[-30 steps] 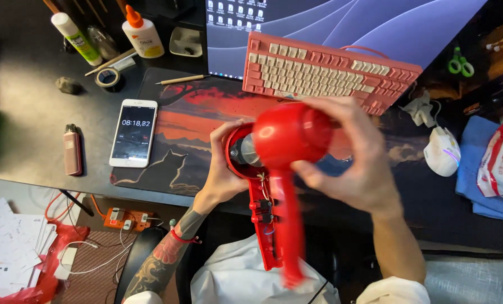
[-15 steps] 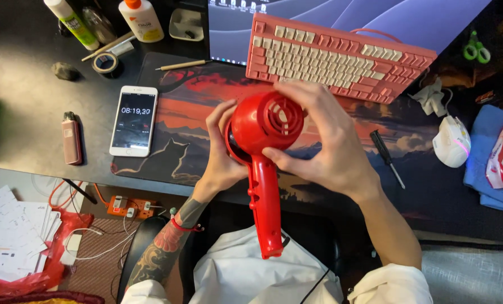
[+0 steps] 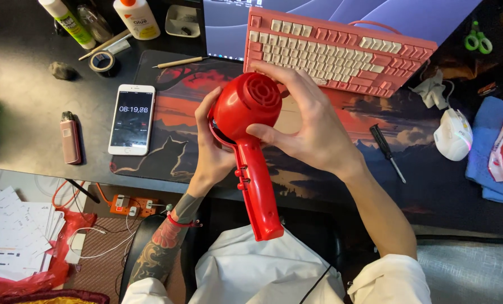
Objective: Repairing a red hair dryer by disassembling and reassembling its internal components using a screwdriver
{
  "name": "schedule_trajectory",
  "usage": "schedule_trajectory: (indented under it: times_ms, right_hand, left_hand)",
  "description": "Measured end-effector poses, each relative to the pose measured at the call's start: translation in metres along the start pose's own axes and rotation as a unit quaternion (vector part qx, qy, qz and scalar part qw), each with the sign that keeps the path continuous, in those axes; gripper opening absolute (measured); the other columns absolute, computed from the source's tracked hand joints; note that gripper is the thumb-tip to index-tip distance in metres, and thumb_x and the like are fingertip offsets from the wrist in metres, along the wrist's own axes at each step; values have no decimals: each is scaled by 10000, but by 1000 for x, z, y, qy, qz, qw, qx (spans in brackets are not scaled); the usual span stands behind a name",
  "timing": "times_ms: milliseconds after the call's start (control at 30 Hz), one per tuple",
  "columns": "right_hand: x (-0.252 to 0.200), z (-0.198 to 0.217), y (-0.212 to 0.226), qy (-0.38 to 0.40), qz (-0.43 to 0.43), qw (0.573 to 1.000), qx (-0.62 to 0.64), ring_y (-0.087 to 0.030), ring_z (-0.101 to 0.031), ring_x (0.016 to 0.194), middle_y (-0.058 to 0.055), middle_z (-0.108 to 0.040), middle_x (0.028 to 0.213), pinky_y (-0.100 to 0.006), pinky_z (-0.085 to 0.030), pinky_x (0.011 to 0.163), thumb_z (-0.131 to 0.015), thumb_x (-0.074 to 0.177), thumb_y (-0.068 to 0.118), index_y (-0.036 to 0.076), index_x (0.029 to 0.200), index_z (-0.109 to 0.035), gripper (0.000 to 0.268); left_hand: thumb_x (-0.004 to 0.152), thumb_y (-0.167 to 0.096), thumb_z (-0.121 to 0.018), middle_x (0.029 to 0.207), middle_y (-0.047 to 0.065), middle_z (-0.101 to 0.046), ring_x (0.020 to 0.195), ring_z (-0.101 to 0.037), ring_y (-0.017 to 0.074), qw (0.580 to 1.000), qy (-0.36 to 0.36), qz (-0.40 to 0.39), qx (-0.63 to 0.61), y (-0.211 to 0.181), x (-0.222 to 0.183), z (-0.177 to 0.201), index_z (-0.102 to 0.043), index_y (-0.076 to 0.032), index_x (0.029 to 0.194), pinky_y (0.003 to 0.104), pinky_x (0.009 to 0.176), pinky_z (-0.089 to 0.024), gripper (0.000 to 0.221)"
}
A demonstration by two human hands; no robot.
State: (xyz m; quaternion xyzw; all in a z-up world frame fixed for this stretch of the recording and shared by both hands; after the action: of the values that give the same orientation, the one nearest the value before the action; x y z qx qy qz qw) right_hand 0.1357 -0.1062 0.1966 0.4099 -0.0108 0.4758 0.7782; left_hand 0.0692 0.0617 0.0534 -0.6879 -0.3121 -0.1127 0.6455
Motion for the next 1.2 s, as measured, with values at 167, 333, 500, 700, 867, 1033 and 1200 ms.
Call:
schedule_trajectory:
  times_ms: [167,333,500,700,867,1033,1200]
  right_hand:
    - [-7,1,9,14,12,1000,12,-418,-444,1829,-245,-435,1924,-590,-397,1533,-662,1203,555,33,1836,-397,862]
    - [-71,4,7,-72,-47,994,70,-359,-571,1632,-219,-565,1708,-486,-474,1389,-488,1262,567,-13,1710,-490,733]
    - [-182,-64,-19,35,-233,921,309,-209,-778,1399,-89,-794,1485,-375,-554,1251,-816,1113,339,41,1641,-562,658]
    - [-183,-37,32,-190,-141,971,40,-145,-515,683,-86,-774,994,-283,-486,681,-977,965,270,7,1276,-741,471]
    - [-200,-52,31,-308,-85,946,-55,-80,-467,583,-23,-684,798,-219,-427,547,-1015,932,293,-11,1221,-752,495]
    - [-218,-82,13,-370,60,922,-102,-178,-471,553,-12,-503,691,-371,-499,560,-950,1046,206,-22,1315,-700,432]
    - [-248,-113,1,-451,105,871,-163,-337,-757,696,-234,-763,891,-425,-686,740,-926,1039,97,-13,1399,-618,486]
  left_hand:
    - [922,-203,-1107,1893,179,-409,1665,-596,309,1000,-8,-3,14,7,-4,1,-352,-164,1848,436,1401,-567,1195]
    - [883,-189,-1126,1900,185,-394,1624,-662,344,999,-27,-11,26,4,-2,3,-340,-183,1838,438,1341,-653,1238]
    - [915,-166,-1120,1869,158,-410,1610,-604,277,997,-71,-20,29,7,-4,4,-336,-176,1848,405,1374,-567,1218]
    - [902,-48,-1132,1934,129,-328,1676,-578,279,990,-132,-22,53,3,-7,3,-336,-182,1862,412,1336,-637,1254]
    - [864,112,-1086,1882,188,-333,1551,-678,354,992,-127,-7,-6,-6,-5,-4,-325,-235,1843,449,1120,-774,1288]
    - [869,116,-1086,1885,197,-355,1511,-700,321,988,-152,1,2,-8,-8,-3,-330,-241,1844,402,1038,-776,1284]
    - [887,145,-1038,1821,201,-426,1385,-723,296,988,-156,-16,-4,-8,-10,-2,-330,-231,1846,377,979,-731,1250]
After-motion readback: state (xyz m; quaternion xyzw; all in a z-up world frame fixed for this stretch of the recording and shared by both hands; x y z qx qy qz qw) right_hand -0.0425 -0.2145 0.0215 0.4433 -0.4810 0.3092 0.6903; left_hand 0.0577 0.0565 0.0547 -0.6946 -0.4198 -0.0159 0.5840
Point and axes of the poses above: each hand's wrist, its own x-axis towards the middle knuckle, its own z-axis out of the back of the hand, y = z × x, the point moved 8 cm from there along x, towards the middle knuckle
